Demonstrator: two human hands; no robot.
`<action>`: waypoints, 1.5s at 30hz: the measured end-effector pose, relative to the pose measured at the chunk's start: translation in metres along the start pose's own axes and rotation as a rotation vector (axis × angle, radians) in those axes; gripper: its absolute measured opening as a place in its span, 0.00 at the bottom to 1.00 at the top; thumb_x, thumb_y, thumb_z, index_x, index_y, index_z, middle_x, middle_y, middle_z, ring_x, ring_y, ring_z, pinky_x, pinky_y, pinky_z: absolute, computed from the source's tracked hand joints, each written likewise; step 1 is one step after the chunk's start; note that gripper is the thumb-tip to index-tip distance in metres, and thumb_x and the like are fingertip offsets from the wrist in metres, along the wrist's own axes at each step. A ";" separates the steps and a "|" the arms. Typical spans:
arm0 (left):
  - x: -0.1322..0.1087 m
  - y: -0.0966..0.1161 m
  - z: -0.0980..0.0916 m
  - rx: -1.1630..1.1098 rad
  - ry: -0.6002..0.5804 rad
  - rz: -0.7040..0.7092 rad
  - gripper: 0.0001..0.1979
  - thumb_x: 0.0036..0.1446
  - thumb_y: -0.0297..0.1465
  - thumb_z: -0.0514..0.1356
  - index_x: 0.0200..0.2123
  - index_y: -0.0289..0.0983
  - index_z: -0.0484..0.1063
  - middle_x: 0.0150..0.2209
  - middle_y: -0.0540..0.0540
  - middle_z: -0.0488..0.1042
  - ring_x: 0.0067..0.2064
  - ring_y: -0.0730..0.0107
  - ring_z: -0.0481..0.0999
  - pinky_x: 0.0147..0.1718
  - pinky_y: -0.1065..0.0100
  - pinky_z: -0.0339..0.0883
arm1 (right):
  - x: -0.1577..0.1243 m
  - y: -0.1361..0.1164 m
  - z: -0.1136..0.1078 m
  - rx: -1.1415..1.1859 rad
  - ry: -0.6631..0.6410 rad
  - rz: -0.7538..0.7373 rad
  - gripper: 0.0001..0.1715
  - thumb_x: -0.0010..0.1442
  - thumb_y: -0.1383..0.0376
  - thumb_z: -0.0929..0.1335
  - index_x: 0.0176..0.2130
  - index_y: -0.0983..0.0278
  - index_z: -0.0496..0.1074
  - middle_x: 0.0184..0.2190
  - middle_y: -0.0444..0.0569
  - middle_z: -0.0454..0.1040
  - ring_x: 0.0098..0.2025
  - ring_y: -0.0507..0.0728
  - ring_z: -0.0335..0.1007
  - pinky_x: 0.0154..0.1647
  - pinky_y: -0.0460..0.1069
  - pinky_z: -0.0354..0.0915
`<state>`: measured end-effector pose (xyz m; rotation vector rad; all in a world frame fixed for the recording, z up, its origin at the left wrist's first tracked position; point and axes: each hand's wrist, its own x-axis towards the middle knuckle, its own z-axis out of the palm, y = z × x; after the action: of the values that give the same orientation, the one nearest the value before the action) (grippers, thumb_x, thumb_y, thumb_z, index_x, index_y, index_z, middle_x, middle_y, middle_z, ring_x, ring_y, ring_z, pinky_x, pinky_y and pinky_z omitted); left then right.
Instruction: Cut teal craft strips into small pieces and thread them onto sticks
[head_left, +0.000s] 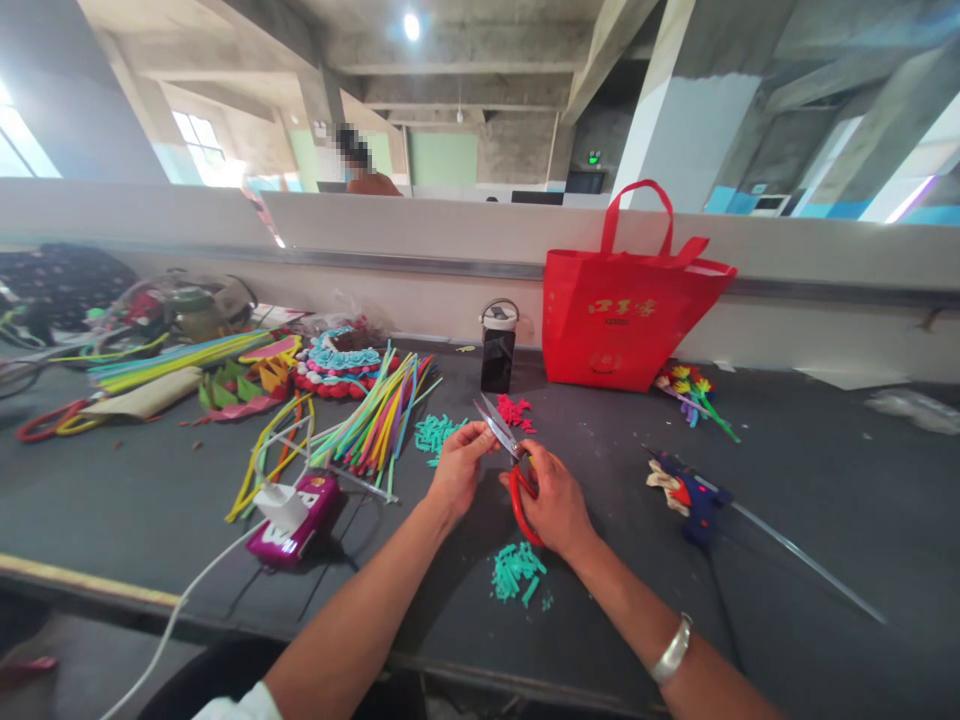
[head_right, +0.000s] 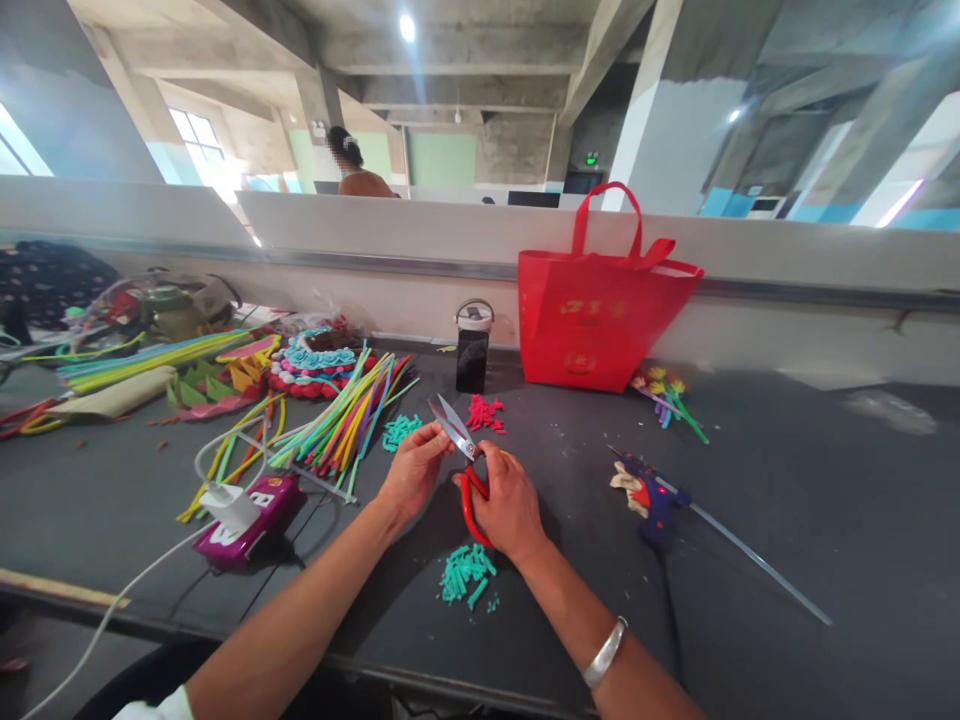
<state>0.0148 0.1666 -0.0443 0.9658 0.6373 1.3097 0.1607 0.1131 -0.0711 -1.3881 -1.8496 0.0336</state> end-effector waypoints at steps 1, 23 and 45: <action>0.000 0.000 0.000 -0.002 0.002 0.001 0.07 0.43 0.31 0.68 0.24 0.35 0.73 0.24 0.51 0.70 0.28 0.75 0.67 0.33 0.72 0.60 | 0.000 0.000 0.000 -0.004 0.001 0.000 0.27 0.61 0.54 0.66 0.54 0.65 0.61 0.41 0.55 0.73 0.39 0.61 0.70 0.40 0.53 0.65; -0.004 -0.003 0.003 0.074 -0.021 0.005 0.08 0.46 0.33 0.67 0.24 0.35 0.73 0.24 0.50 0.71 0.28 0.74 0.68 0.34 0.71 0.60 | 0.001 -0.002 -0.001 -0.045 0.032 0.034 0.25 0.60 0.55 0.66 0.53 0.63 0.62 0.42 0.54 0.73 0.43 0.63 0.71 0.42 0.55 0.66; -0.015 -0.015 0.017 1.072 -0.058 0.381 0.07 0.50 0.28 0.58 0.21 0.36 0.70 0.20 0.51 0.70 0.25 0.73 0.66 0.32 0.68 0.56 | 0.012 0.011 -0.002 0.605 0.212 0.381 0.25 0.52 0.58 0.70 0.48 0.64 0.65 0.34 0.48 0.76 0.34 0.55 0.73 0.37 0.50 0.69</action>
<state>0.0338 0.1485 -0.0510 2.0610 1.1922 1.2282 0.1701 0.1269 -0.0681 -1.2240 -1.2320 0.5691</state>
